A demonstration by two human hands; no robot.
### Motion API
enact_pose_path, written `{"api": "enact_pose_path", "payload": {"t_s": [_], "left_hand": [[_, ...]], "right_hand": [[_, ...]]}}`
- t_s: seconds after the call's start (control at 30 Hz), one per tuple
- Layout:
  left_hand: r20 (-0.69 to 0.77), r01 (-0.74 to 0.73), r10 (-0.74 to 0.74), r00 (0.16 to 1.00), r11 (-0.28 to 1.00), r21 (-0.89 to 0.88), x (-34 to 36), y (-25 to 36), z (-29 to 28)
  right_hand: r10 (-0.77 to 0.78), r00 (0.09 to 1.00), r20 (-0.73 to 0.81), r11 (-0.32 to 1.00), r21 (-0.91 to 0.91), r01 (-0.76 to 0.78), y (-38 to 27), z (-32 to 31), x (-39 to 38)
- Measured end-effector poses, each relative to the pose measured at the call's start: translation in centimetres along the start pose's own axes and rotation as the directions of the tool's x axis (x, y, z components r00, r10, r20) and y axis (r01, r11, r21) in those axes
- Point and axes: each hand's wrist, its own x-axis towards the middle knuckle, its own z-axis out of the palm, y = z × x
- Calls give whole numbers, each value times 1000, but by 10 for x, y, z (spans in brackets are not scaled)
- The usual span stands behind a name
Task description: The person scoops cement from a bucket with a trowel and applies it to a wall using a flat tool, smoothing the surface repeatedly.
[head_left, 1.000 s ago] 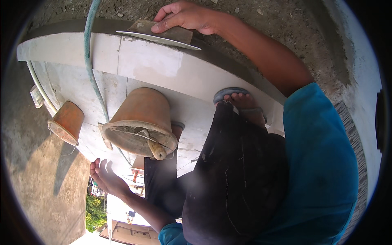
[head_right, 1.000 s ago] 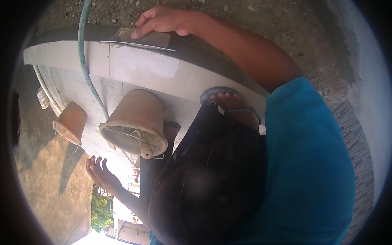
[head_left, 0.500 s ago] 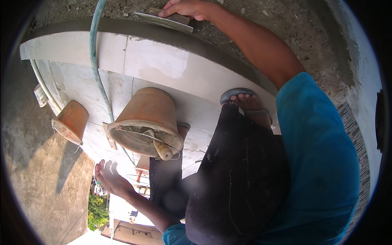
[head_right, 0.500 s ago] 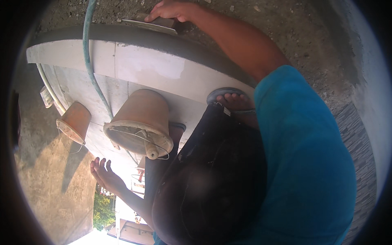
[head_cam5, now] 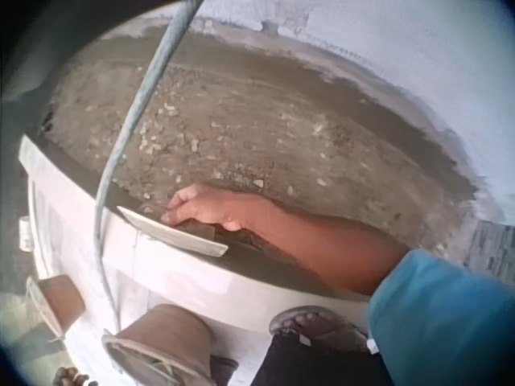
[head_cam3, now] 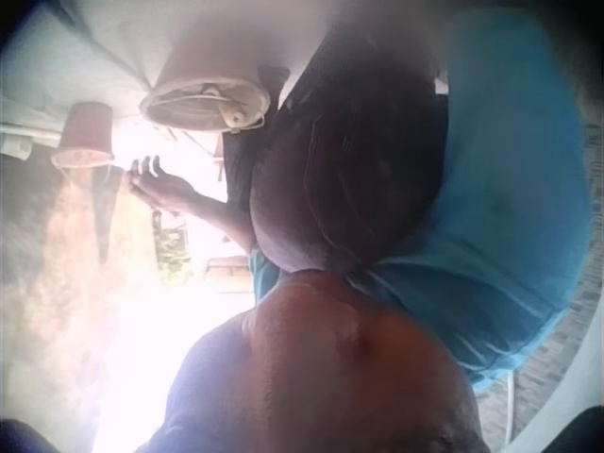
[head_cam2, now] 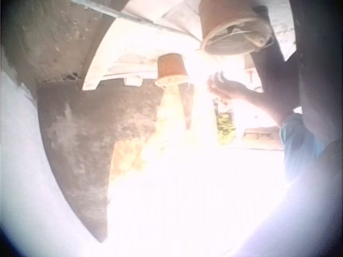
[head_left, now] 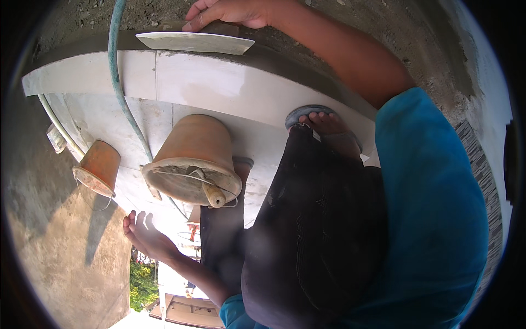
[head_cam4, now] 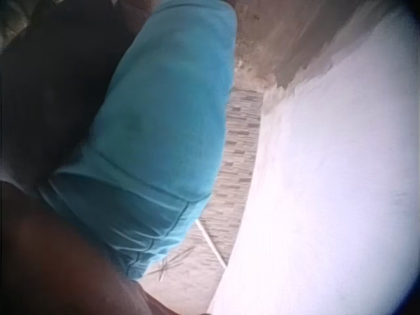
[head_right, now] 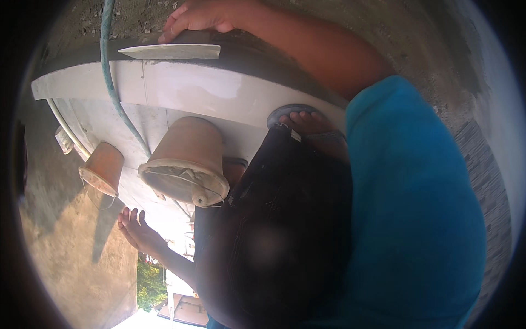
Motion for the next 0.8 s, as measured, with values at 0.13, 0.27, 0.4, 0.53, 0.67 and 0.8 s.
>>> {"api": "enact_pose_path", "payload": {"t_s": [0.13, 0.27, 0.4, 0.53, 0.67, 0.8], "left_hand": [[-5, -13, 13, 1000, 1000, 4, 0, 5, 3], [77, -31, 29, 997, 999, 21, -1, 3, 6], [66, -43, 43, 997, 999, 4, -1, 7, 7], [88, -116, 104, 991, 984, 138, -1, 12, 8], [84, -107, 108, 991, 994, -17, -3, 10, 9], [163, -249, 216, 963, 943, 222, -5, 8, 10]], "right_hand": [[134, 976, -170, 987, -64, -147, 35, -41, -49], [193, 946, -260, 957, -163, -240, 90, -61, -70], [175, 939, -297, 936, -245, -252, 118, -65, -59], [197, 956, -216, 963, -143, -230, 120, -63, -41], [156, 963, -219, 965, -175, -196, 111, -55, -41], [121, 977, -177, 972, -177, -153, 91, -39, -61]]}}
